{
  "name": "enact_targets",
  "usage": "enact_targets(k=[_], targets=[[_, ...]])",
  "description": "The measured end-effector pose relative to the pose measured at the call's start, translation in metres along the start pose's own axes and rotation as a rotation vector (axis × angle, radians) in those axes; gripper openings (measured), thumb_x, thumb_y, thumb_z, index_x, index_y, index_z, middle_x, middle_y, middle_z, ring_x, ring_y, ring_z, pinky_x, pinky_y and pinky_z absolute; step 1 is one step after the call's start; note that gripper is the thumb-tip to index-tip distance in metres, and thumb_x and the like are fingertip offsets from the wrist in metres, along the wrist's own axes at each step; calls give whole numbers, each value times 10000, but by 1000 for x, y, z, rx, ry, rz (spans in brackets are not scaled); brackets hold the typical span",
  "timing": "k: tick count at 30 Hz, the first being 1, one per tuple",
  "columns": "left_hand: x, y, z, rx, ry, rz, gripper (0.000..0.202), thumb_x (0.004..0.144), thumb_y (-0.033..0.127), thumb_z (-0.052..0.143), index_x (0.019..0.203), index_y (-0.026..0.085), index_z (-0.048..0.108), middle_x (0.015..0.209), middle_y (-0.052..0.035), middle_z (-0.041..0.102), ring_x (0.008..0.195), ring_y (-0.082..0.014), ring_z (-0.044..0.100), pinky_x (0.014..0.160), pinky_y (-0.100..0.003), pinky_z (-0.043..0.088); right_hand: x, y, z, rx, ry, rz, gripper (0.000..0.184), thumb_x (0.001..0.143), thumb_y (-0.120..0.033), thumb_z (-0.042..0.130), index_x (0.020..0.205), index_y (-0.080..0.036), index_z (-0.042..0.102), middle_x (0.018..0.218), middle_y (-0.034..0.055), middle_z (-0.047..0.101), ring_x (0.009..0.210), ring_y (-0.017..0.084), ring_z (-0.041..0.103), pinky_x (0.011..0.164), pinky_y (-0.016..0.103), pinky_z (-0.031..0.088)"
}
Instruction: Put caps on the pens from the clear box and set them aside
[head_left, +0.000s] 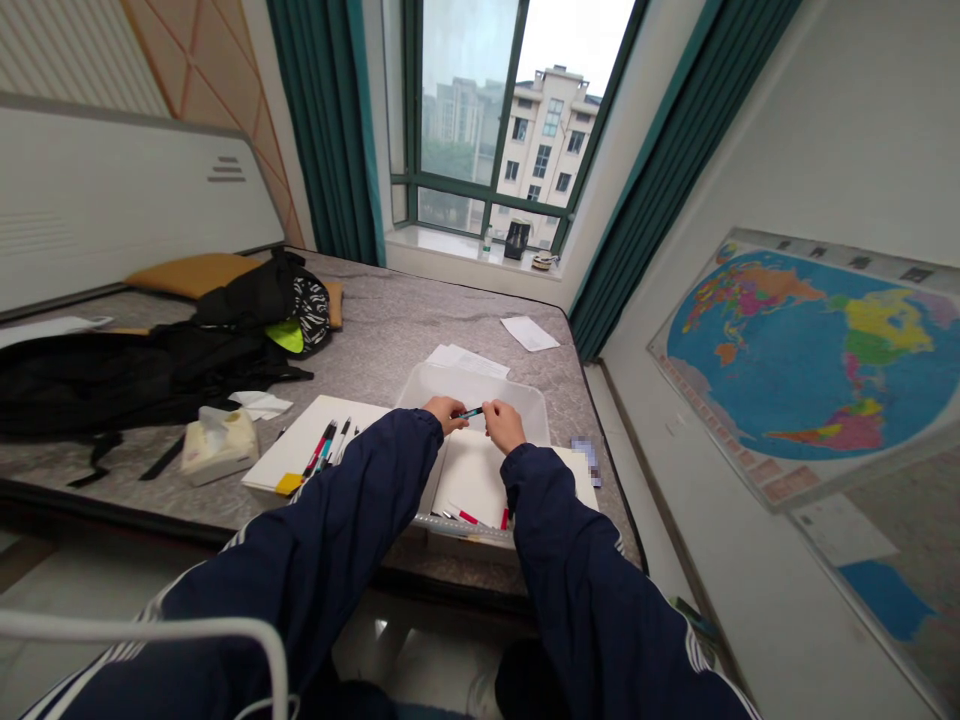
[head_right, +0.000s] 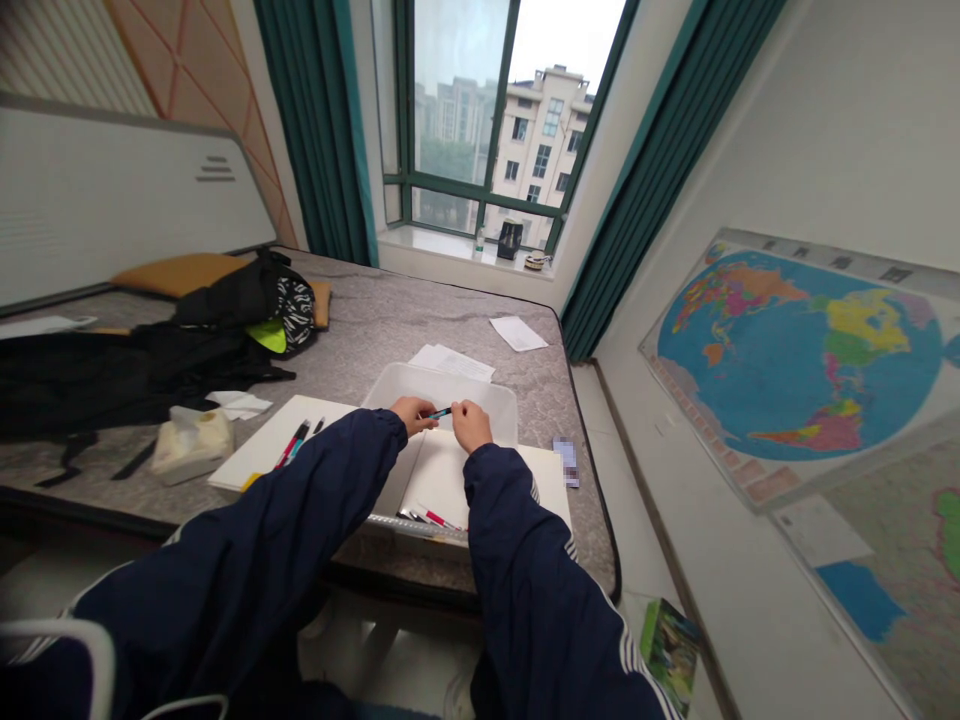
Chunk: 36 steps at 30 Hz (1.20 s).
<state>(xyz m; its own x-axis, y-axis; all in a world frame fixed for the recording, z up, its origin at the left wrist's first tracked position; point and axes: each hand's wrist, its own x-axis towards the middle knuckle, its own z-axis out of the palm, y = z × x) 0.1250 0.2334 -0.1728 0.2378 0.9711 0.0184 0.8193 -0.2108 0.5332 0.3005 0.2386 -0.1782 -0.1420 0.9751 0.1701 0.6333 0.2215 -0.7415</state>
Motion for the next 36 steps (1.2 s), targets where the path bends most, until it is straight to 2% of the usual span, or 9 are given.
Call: enact_targets(k=[3, 8, 12, 17, 20, 24, 26, 30, 36], targets=[[1, -2, 1, 36, 16, 10, 191, 736, 337, 642, 824, 190, 725, 761, -18, 713, 674, -141, 607, 674, -222, 427, 2, 1, 0, -104, 6, -34, 444, 897, -455, 409, 566, -194, 549, 512, -4, 531, 562, 138, 502, 583, 238, 341], [4, -6, 4, 36, 40, 32, 201, 732, 344, 641, 825, 183, 718, 780, -28, 709, 701, -149, 598, 691, -234, 428, 2, 0, -2, -116, 10, 29, 586, 899, -568, 327, 467, -200, 468, 485, 21, 477, 541, 153, 466, 557, 263, 311], [5, -7, 4, 34, 62, 31, 207, 731, 356, 634, 824, 186, 710, 776, -26, 704, 728, -155, 598, 696, -233, 437, 1, -1, -1, -45, 49, 48, 474, 894, -536, 358, 606, -203, 536, 553, 1, 537, 576, 148, 499, 589, 245, 354], [6, -9, 4, 57, 59, 25, 210, 740, 365, 625, 824, 191, 707, 787, -25, 704, 741, -157, 602, 702, -232, 437, 2, 1, 1, 6, 33, 27, 222, 860, -376, 446, 738, -219, 544, 596, -42, 559, 581, 128, 511, 618, 223, 376], [6, -10, 4, 59, 55, 41, 216, 736, 361, 633, 844, 191, 712, 809, -30, 703, 743, -161, 603, 704, -237, 436, 2, 1, 1, -34, 13, -2, 301, 882, -383, 416, 653, -213, 515, 563, -26, 545, 580, 132, 507, 618, 228, 367], [7, -11, 4, 35, 57, 32, 222, 728, 353, 648, 853, 180, 711, 818, -41, 704, 759, -174, 610, 701, -249, 433, 2, 1, 1, -53, -26, 6, 457, 902, -500, 362, 574, -207, 488, 520, -7, 512, 570, 142, 499, 600, 239, 351], [7, -11, 4, 9, 56, 21, 206, 734, 338, 646, 842, 175, 709, 792, -40, 707, 747, -174, 615, 691, -249, 432, 1, 1, 1, -22, -33, 22, 443, 895, -528, 368, 621, -209, 511, 535, -14, 518, 571, 141, 500, 600, 236, 353], [7, -10, 4, -55, 30, -7, 181, 760, 316, 619, 845, 178, 698, 738, -19, 713, 655, -142, 617, 654, -228, 440, 1, 1, 2, 29, -39, -6, 313, 894, -450, 392, 731, -220, 528, 582, -37, 540, 585, 131, 503, 605, 223, 363], [5, -9, 4, -106, -26, 4, 180, 780, 313, 590, 835, 173, 687, 748, -20, 721, 614, -128, 621, 639, -215, 455, 2, 0, 2, -11, -30, -31, 363, 892, -452, 382, 656, -207, 508, 562, -32, 526, 580, 126, 492, 594, 221, 360]])
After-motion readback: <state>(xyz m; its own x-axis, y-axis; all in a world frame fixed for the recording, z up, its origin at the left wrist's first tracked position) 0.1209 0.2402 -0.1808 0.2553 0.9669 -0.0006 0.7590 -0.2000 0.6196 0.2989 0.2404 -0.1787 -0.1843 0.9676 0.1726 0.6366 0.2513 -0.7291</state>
